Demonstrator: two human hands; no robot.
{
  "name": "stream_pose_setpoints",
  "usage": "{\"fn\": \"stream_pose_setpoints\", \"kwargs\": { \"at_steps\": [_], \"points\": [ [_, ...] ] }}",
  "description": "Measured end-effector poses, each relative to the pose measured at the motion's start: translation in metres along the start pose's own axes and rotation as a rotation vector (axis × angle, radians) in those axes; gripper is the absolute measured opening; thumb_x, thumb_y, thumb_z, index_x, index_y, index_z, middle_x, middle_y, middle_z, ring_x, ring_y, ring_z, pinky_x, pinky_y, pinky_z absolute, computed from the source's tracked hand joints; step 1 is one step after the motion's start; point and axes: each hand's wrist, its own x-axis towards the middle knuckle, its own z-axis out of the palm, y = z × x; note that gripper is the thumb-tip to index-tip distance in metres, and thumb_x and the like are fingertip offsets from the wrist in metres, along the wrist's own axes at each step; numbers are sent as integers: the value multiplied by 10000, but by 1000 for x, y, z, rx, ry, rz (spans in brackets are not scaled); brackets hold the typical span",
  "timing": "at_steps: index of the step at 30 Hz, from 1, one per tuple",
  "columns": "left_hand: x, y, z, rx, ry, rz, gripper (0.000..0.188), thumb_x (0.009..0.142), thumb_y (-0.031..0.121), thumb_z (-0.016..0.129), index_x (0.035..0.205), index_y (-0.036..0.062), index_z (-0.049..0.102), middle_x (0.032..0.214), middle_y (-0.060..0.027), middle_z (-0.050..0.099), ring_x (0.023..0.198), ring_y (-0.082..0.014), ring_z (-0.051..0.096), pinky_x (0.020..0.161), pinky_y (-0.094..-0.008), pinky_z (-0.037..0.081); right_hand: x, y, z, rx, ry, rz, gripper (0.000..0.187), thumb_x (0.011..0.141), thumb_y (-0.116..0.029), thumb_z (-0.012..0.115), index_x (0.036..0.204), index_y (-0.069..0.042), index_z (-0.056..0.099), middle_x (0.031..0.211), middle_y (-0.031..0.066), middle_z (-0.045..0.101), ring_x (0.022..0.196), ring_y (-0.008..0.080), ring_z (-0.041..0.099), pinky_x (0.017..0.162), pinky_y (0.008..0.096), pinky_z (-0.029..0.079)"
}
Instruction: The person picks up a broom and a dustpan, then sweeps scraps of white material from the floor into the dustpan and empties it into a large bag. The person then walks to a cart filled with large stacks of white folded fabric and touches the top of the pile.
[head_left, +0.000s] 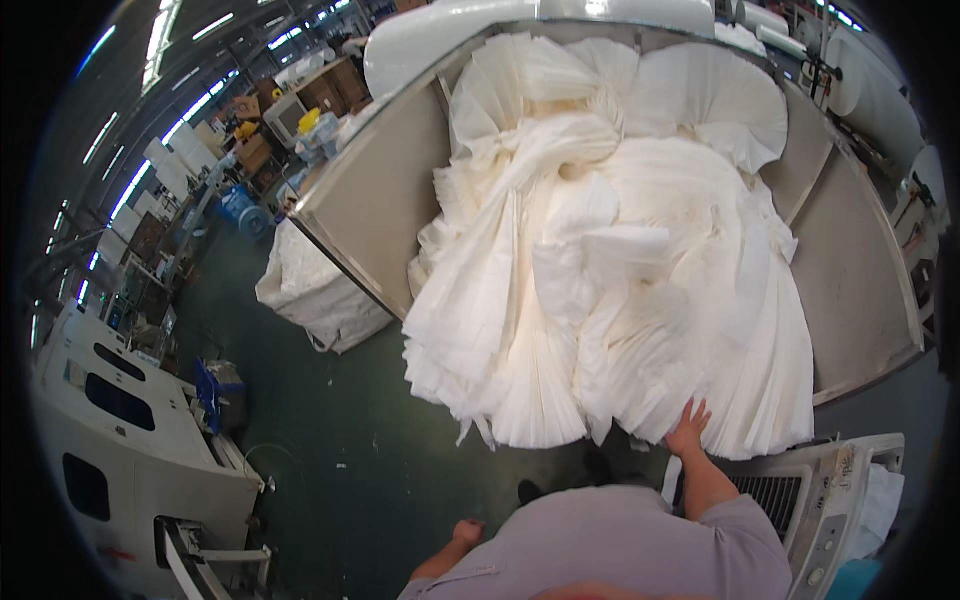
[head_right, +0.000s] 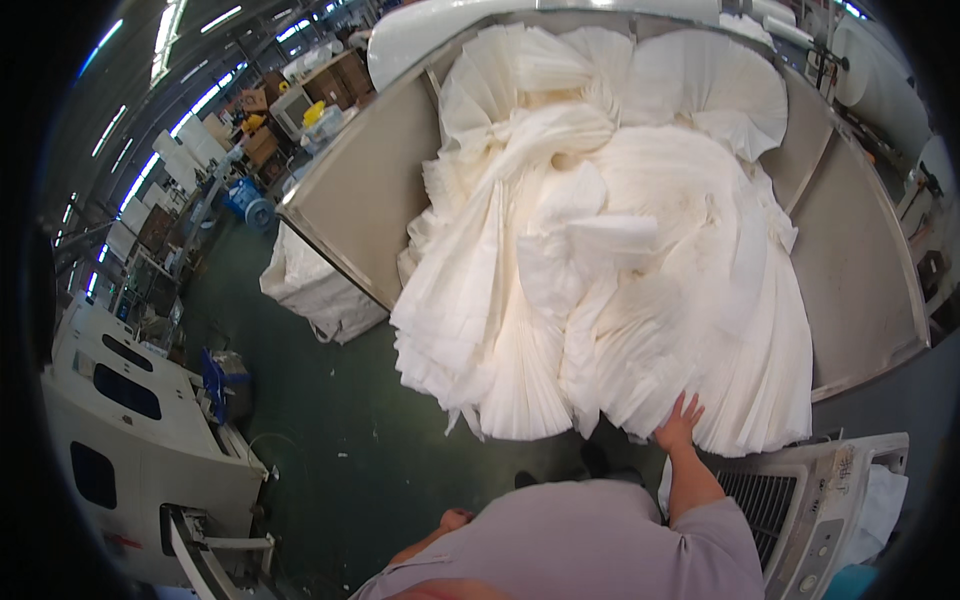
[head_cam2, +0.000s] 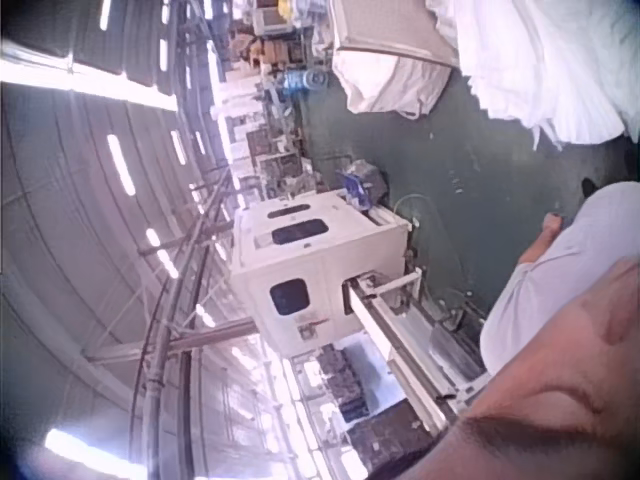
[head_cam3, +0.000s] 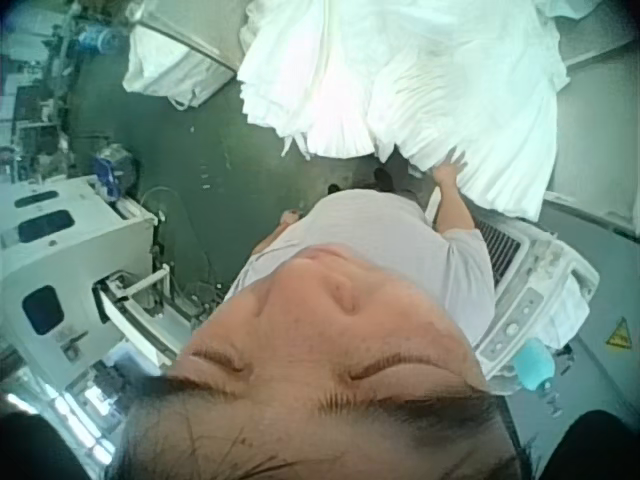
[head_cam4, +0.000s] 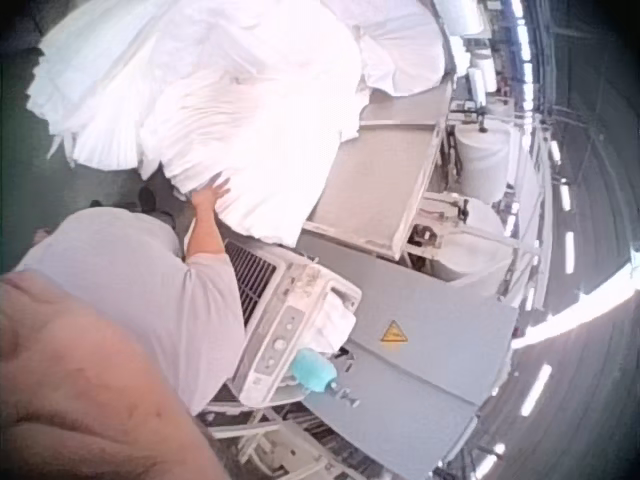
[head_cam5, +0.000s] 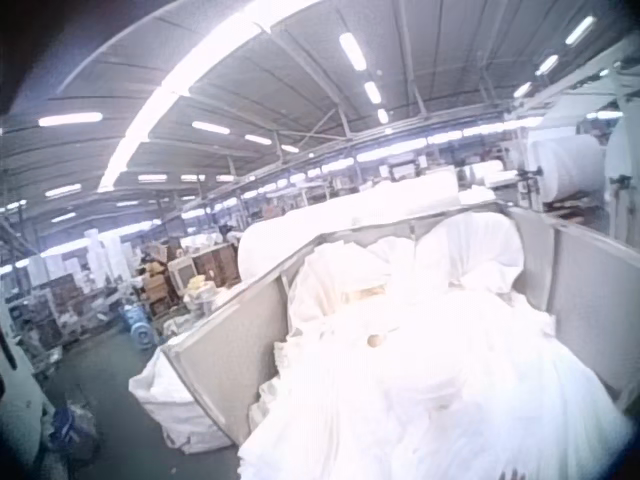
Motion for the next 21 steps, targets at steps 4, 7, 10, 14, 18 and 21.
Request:
{"fn": "stream_pose_setpoints", "kwargs": {
  "at_steps": [4, 7, 10, 14, 18, 21],
  "points": [
    [48, 10, -16, 61, -33, 193, 309, 868, 368, 656, 928, 82, 754, 807, -96, 731, 711, -235, 694, 715, -387, 544, -5, -18, 13, 256, 12, 97, 1175, 714, -273, 813, 1596, -107, 55, 1617, 279, -25, 1471, 517, 117, 1213, 518, 210],
    [73, 43, -14, 101, -46, 266, 316, 869, 371, 650, 964, 90, 758, 871, -109, 744, 791, -261, 709, 764, -402, 545, 0, -19, 16, 544, 72, 150, 1095, 706, -231, 822, 1575, -79, 173, 1586, 286, 78, 1435, 474, 257, 1174, 469, 317],
    [83, 56, -15, 143, -16, 335, 325, 865, 374, 654, 990, 94, 758, 931, -117, 747, 867, -281, 712, 807, -406, 545, 4, -27, 14, 603, 97, 204, 975, 702, -203, 826, 1525, -73, 320, 1502, 287, 265, 1354, 442, 402, 1115, 445, 402],
    [85, 65, -14, 288, -96, 448, 364, 849, 418, 666, 1024, 114, 761, 992, -127, 745, 928, -304, 709, 852, -406, 546, 6, -18, 0, 440, 182, 169, 744, 686, -223, 807, 1356, -45, 535, 1226, 242, 589, 1153, 407, 592, 996, 452, 494],
    [79, 19, -20, 343, 34, 313, 390, 840, 452, 665, 1030, 128, 767, 1014, -132, 745, 962, -317, 707, 882, -420, 545, -6, -68, -46, -344, -308, 58, 496, 708, -327, 748, 1123, -56, 715, 1031, 188, 720, 1034, 355, 682, 900, 435, 544],
    [69, 11, -16, 262, 82, 212, 382, 842, 447, 655, 1021, 130, 771, 1027, -142, 741, 979, -329, 704, 892, -430, 545, -13, -111, -89, -423, -347, -301, 340, 813, -373, 637, 1036, -148, 759, 1040, 147, 731, 1016, 314, 694, 867, 454, 550]
  ]
}}
